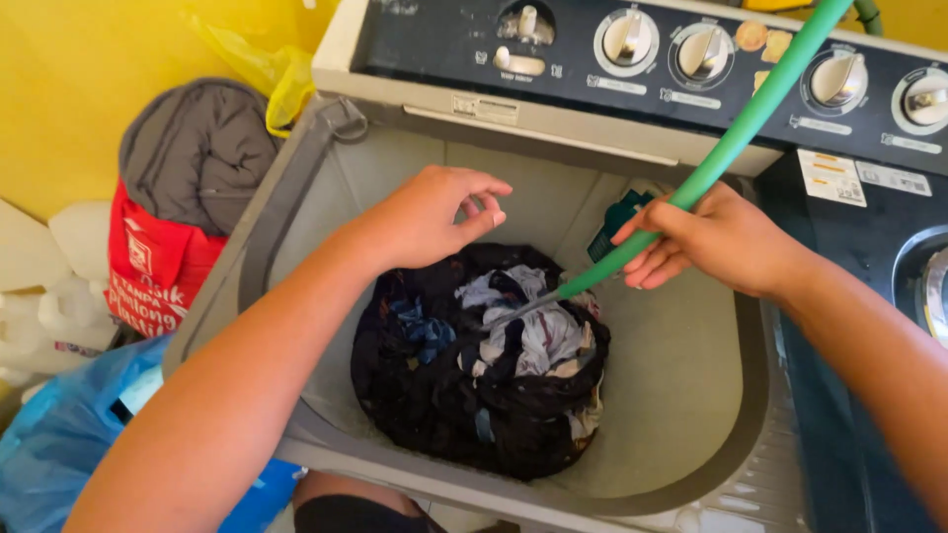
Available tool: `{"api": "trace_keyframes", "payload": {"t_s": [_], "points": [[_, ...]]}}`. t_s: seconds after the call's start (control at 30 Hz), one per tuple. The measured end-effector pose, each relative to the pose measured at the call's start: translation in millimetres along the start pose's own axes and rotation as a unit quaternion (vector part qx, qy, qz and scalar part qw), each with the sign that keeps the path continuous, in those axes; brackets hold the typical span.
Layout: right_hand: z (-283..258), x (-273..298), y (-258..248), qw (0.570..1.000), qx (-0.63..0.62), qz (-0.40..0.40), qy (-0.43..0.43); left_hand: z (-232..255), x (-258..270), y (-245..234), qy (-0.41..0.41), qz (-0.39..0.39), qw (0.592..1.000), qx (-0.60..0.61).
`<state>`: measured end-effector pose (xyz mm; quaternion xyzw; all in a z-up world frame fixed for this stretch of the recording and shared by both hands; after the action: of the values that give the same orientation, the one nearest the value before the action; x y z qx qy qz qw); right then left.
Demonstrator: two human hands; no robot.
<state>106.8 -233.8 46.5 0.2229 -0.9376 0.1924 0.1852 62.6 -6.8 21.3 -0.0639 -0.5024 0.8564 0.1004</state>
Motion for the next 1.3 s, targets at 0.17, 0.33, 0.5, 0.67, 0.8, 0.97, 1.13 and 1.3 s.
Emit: {"api": "trace_keyframes", "payload": {"t_s": [0.17,0.33,0.5,0.67,0.8,0.97,1.13,1.3], "points": [[5.3,6.8,5.8,0.992,0.108,0.000,0.068,20.7,-0.2,9.8,0.048,0.013,0.999,-0.019],[27.0,-7.9,-5.8,0.984,0.147,-0.018,0.098,77.9,-7.5,25.6,0.073,-0.060,0.988,-0.118],[11.4,-7.6,4.6,0.999,0.049,-0.013,-0.001,89.8,-7.1,47.5,-0.011,-0.188,0.947,-0.259],[6.0,-4.0,11.8,0.999,0.030,-0.025,-0.016,64.2,-18.5,46.8,0.118,0.008,0.977,-0.175],[4.5,-8.8,17.3,0.998,0.041,-0.037,-0.027,69.5,-18.7,34.4,0.171,0.092,0.979,-0.060],[-3.4,-3.3,21.3,0.997,0.057,-0.021,-0.042,66.4,-25.9,49.7,0.166,0.090,0.980,-0.058],[-5.1,-7.6,23.9,0.994,0.063,-0.035,-0.080,61.0,-28.0,47.1,0.142,0.131,0.980,-0.051],[-6.1,-9.0,22.8,0.989,0.070,-0.046,-0.124,58.5,-30.1,49.8,0.120,0.129,0.981,-0.079]]}}
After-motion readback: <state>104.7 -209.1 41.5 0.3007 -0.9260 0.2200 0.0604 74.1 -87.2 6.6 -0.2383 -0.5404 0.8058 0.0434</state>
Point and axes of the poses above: each hand's wrist, its own x-axis away from the middle knuckle, its own y-axis out of the palm, z = x × y, the point moved 7 cm from there along -x, towards the middle knuckle, and after that the axes turned 12 degrees about -x, right-handed, at the moved point
